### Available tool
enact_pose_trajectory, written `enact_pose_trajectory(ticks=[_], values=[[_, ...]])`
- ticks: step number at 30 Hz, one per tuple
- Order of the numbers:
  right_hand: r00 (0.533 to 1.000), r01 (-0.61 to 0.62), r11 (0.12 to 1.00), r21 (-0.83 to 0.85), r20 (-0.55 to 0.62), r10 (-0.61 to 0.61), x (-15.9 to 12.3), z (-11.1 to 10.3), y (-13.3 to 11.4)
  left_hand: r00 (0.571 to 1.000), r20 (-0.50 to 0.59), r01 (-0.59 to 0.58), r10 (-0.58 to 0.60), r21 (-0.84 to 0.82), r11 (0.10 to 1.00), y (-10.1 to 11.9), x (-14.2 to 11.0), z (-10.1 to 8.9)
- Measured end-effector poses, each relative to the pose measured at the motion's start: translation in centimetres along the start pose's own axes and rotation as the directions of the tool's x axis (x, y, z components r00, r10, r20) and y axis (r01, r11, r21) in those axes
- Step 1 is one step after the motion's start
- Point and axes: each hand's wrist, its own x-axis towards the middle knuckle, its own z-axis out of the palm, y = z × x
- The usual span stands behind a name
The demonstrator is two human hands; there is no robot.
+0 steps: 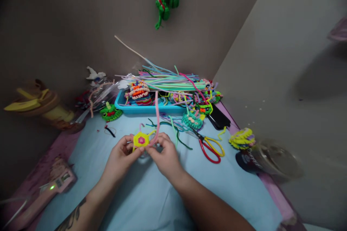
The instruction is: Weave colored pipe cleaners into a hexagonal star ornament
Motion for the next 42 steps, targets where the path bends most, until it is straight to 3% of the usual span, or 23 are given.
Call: enact_pose_trajectory(ticks=[7, 11, 15, 21, 27, 33, 35, 38, 40, 42], values=[[0.968, -0.239, 0.914, 0.329, 0.152, 0.198, 0.4, -0.5, 0.3, 0.996, 0.085, 0.007, -0.010, 0.033, 0.999, -0.3, 0.0, -0.2], [0.973, -0.208, 0.950, 0.233, 0.152, 0.176, 0.4, -0.7, 0.3, 0.996, 0.083, 0.008, -0.011, 0.031, 0.999, -0.4, 0.1, -0.3], [0.989, -0.135, 0.986, 0.099, 0.067, 0.129, 0.3, -1.0, 0.1, 0.998, 0.060, -0.003, -0.001, 0.053, 0.999, -0.4, 0.1, -0.3], [0.989, -0.111, 0.985, 0.135, 0.115, 0.096, 0.7, -1.9, -0.1, 0.994, 0.088, 0.054, -0.061, 0.087, 0.995, 0.2, 0.0, 0.0], [0.995, -0.096, 0.991, 0.096, 0.038, 0.092, 1.0, -2.3, 0.4, 0.974, 0.206, 0.085, -0.097, 0.065, 0.994, 0.3, 0.0, -0.6], [0.962, -0.223, 0.967, 0.121, 0.189, 0.198, 1.2, -2.3, 0.3, 0.952, 0.292, 0.049, -0.087, 0.134, 0.990, 0.2, 0.0, -0.9], [0.956, -0.245, 0.961, 0.126, 0.198, 0.217, 1.3, -2.3, 0.3, 0.963, 0.265, -0.010, -0.042, 0.191, 0.982, 0.5, 0.0, -0.7], [0.974, -0.211, 0.965, 0.157, 0.119, 0.193, 1.2, -2.2, 0.3, 0.977, 0.086, -0.211, 0.194, 0.294, 0.932, 0.7, -0.3, -0.7], [0.987, -0.158, 0.970, 0.184, 0.041, 0.153, 1.1, -2.1, 0.5, 0.920, -0.072, -0.332, 0.384, 0.372, 0.867, 0.8, -0.7, -0.8], [0.994, -0.105, 0.975, 0.197, -0.010, 0.109, 1.1, -2.0, 0.5, 0.874, -0.119, -0.375, 0.471, 0.451, 0.810, 0.9, -1.0, -0.8]])
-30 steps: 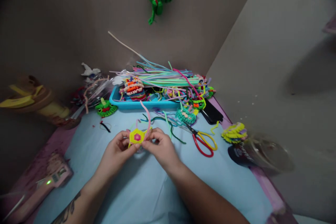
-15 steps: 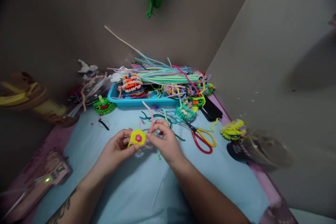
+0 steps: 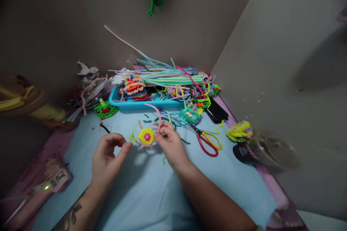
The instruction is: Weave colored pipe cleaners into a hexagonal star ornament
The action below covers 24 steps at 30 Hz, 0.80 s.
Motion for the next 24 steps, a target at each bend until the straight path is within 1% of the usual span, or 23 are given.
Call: enact_pose_trajectory(ticks=[1, 3, 5, 7, 10, 13, 15, 19, 24], values=[[1.000, 0.022, 1.000, -0.001, -0.010, -0.022, -0.1, 0.0, 0.0, 1.000, 0.024, -0.019, 0.018, 0.036, 0.999, 0.1, -0.1, 0.0], [0.998, 0.059, 0.998, -0.011, -0.015, -0.059, -0.3, 0.1, -0.1, 0.988, 0.154, -0.031, 0.017, 0.093, 0.995, 0.3, -0.1, 0.2], [0.996, 0.085, 0.996, -0.019, -0.016, -0.085, -0.5, 0.3, -0.2, 0.975, 0.223, -0.040, 0.015, 0.109, 0.993, 0.3, -0.1, 0.6], [0.995, 0.094, 0.995, -0.030, -0.009, -0.094, -0.8, 0.6, -0.4, 0.975, 0.223, -0.037, 0.015, 0.092, 0.995, 0.2, -0.2, 1.1], [0.996, 0.089, 0.994, -0.056, -0.012, -0.090, -1.2, 1.1, -0.7, 0.980, 0.199, 0.008, -0.020, 0.064, 0.998, -0.1, -0.5, 1.4], [0.996, 0.090, 0.994, -0.063, -0.017, -0.091, -1.4, 1.7, -0.8, 0.979, 0.187, 0.057, -0.076, 0.102, 0.993, -0.2, -0.9, 1.4], [0.996, 0.088, 0.995, -0.057, -0.009, -0.088, -1.5, 1.9, -0.8, 0.979, 0.183, 0.067, -0.091, 0.135, 0.989, -0.2, -1.0, 1.3], [0.996, 0.089, 0.995, -0.038, 0.009, -0.089, -1.6, 1.9, -0.6, 0.977, 0.206, 0.025, -0.053, 0.132, 0.991, 0.1, -0.8, 1.2], [0.995, 0.099, 0.991, -0.085, 0.039, -0.096, -1.8, 1.8, -0.8, 0.976, 0.218, -0.049, 0.017, 0.145, 0.988, 0.3, -0.8, 1.0]])
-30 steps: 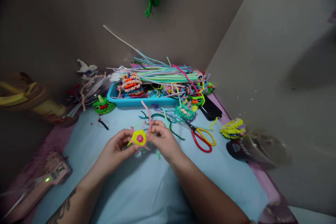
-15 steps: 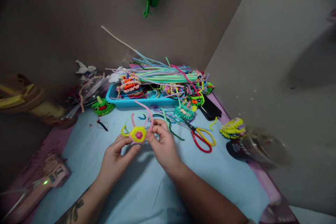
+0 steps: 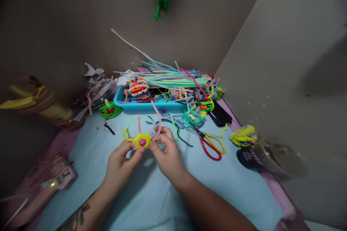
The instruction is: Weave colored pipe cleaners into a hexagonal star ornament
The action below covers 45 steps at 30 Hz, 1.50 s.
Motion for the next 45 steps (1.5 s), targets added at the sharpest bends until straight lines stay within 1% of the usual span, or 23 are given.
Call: enact_pose_trajectory(ticks=[2, 4, 6, 8, 10, 12, 13, 15, 16, 17, 19, 20, 21, 22, 23, 25, 28, 31, 36, 38, 43, 45], values=[[1.000, -0.013, 1.000, 0.017, -0.006, 0.013, -0.2, 0.2, -0.1, 0.999, 0.007, -0.037, 0.037, 0.017, 0.999, 0.1, -0.2, 0.0], [0.999, -0.027, 0.997, 0.069, -0.024, 0.028, -0.3, 0.4, -0.3, 0.998, 0.011, -0.067, 0.067, 0.030, 0.997, 0.1, -0.3, 0.0], [0.998, -0.040, 0.993, 0.111, -0.037, 0.044, -0.3, 0.6, -0.3, 0.998, 0.011, -0.060, 0.060, 0.035, 0.998, 0.1, -0.3, 0.0], [0.998, -0.050, 0.994, 0.101, -0.029, 0.053, -0.1, 0.6, -0.3, 1.000, 0.022, 0.000, 0.000, 0.014, 1.000, 0.0, -0.2, 0.0], [0.999, -0.037, 0.998, 0.050, -0.025, 0.039, 0.2, 0.2, 0.0, 0.994, 0.048, 0.099, -0.097, -0.040, 0.994, -0.4, 0.1, -0.1], [0.998, -0.003, 1.000, -0.009, -0.064, 0.002, 0.5, -0.5, 0.5, 0.977, 0.086, 0.202, -0.193, -0.109, 0.973, -0.9, 0.5, -0.3], [0.995, 0.017, 0.999, -0.033, -0.101, -0.020, 0.7, -0.8, 0.7, 0.971, 0.090, 0.232, -0.222, -0.135, 0.963, -1.2, 0.7, -0.4], [0.983, 0.045, 0.997, -0.070, -0.177, -0.056, 1.2, -1.6, 0.9, 0.960, 0.117, 0.273, -0.255, -0.183, 0.945, -1.3, 1.2, -0.7], [0.978, 0.059, 0.994, -0.092, -0.193, -0.076, 1.6, -2.0, 0.8, 0.959, 0.119, 0.276, -0.256, -0.201, 0.940, -1.2, 1.5, -0.9], [0.978, 0.086, 0.988, -0.128, -0.180, -0.108, 2.1, -2.3, 0.4, 0.960, 0.122, 0.274, -0.253, -0.214, 0.938, -0.9, 1.9, -1.1], [0.973, 0.181, 0.956, -0.232, -0.098, -0.208, 3.6, -3.1, -1.0, 0.967, 0.129, 0.243, -0.219, -0.222, 0.944, 0.3, 2.9, -1.5], [0.960, 0.249, 0.923, -0.292, -0.047, -0.274, 4.5, -3.5, -2.0, 0.973, 0.128, 0.217, -0.193, -0.215, 0.952, 1.2, 3.6, -1.7], [0.940, 0.317, 0.889, -0.331, -0.013, -0.341, 5.6, -3.8, -3.1, 0.979, 0.124, 0.186, -0.163, -0.209, 0.960, 2.1, 4.4, -1.9], [0.913, 0.384, 0.852, -0.357, 0.005, -0.409, 6.7, -4.0, -4.2, 0.982, 0.143, 0.153, -0.124, -0.219, 0.964, 3.1, 5.3, -2.0], [0.885, 0.430, 0.820, -0.378, -0.005, -0.466, 7.9, -4.2, -5.3, 0.985, 0.153, 0.114, -0.079, -0.242, 0.964, 4.1, 6.3, -2.2], [0.841, 0.466, 0.785, -0.408, -0.070, -0.536, 9.9, -4.4, -7.0, 0.987, 0.160, 0.057, -0.014, -0.272, 0.961, 5.9, 8.4, -2.5], [0.790, 0.491, 0.752, -0.439, -0.138, -0.597, 11.9, -4.3, -8.0, 0.987, 0.160, 0.031, 0.025, -0.340, 0.940, 7.8, 11.1, -2.8], [0.743, 0.536, 0.697, -0.476, -0.126, -0.658, 12.7, -4.3, -7.5, 0.983, 0.185, 0.056, 0.005, -0.323, 0.945, 8.1, 12.9, -3.1], [0.635, 0.594, 0.543, -0.594, -0.067, -0.769, 12.9, -4.8, -6.7, 0.976, 0.213, 0.095, -0.049, -0.214, 0.972, 6.6, 14.5, -3.4], [0.627, 0.596, 0.540, -0.594, -0.075, -0.775, 12.9, -4.8, -6.9, 0.970, 0.233, 0.111, -0.069, -0.172, 0.979, 6.2, 14.9, -3.5], [0.653, 0.659, 0.590, -0.466, -0.034, -0.757, 13.0, -3.7, -7.0, 0.963, 0.259, 0.093, -0.076, -0.051, 0.994, 5.4, 15.7, -3.0], [0.668, 0.671, 0.624, -0.400, -0.039, -0.743, 12.9, -3.2, -6.8, 0.958, 0.278, 0.086, -0.073, -0.035, 0.996, 5.2, 15.8, -2.8]])
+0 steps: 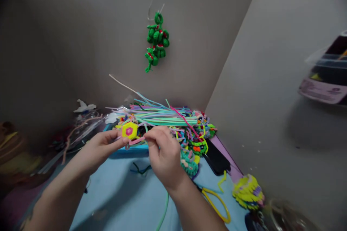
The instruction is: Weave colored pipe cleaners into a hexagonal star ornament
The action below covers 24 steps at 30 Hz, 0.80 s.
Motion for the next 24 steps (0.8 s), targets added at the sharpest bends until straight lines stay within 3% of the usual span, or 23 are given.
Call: enact_pose_trajectory(ticks=[6, 11, 16, 19, 22, 24], values=[[0.981, -0.188, 0.971, 0.147, -0.016, 0.192, -0.4, 0.0, -0.4, 0.999, 0.038, -0.030, 0.036, -0.144, 0.989, -0.1, 0.0, 0.0], [0.998, -0.046, 0.993, 0.109, 0.046, 0.041, -0.3, -0.5, -1.3, 0.999, -0.004, -0.035, 0.035, -0.237, 0.971, -0.3, -0.3, -0.2], [0.993, -0.028, 0.984, 0.178, 0.115, 0.007, -0.4, -0.2, -1.8, 0.997, -0.015, -0.083, 0.082, -0.068, 0.994, -0.4, -0.2, -0.4], [0.978, -0.209, 0.940, 0.270, 0.057, 0.201, -0.4, 0.1, -1.2, 0.995, 0.011, -0.100, 0.101, -0.062, 0.993, -0.6, -0.2, -0.7], [0.897, -0.413, 0.809, 0.417, 0.032, 0.442, -0.3, 0.5, 0.0, 0.994, 0.043, -0.093, 0.098, -0.105, 0.990, -0.6, -0.2, -0.7], [0.838, -0.504, 0.716, 0.484, 0.073, 0.540, -0.2, 0.9, 0.7, 0.992, 0.046, -0.110, 0.116, -0.129, 0.986, -0.5, -0.3, -0.6]])
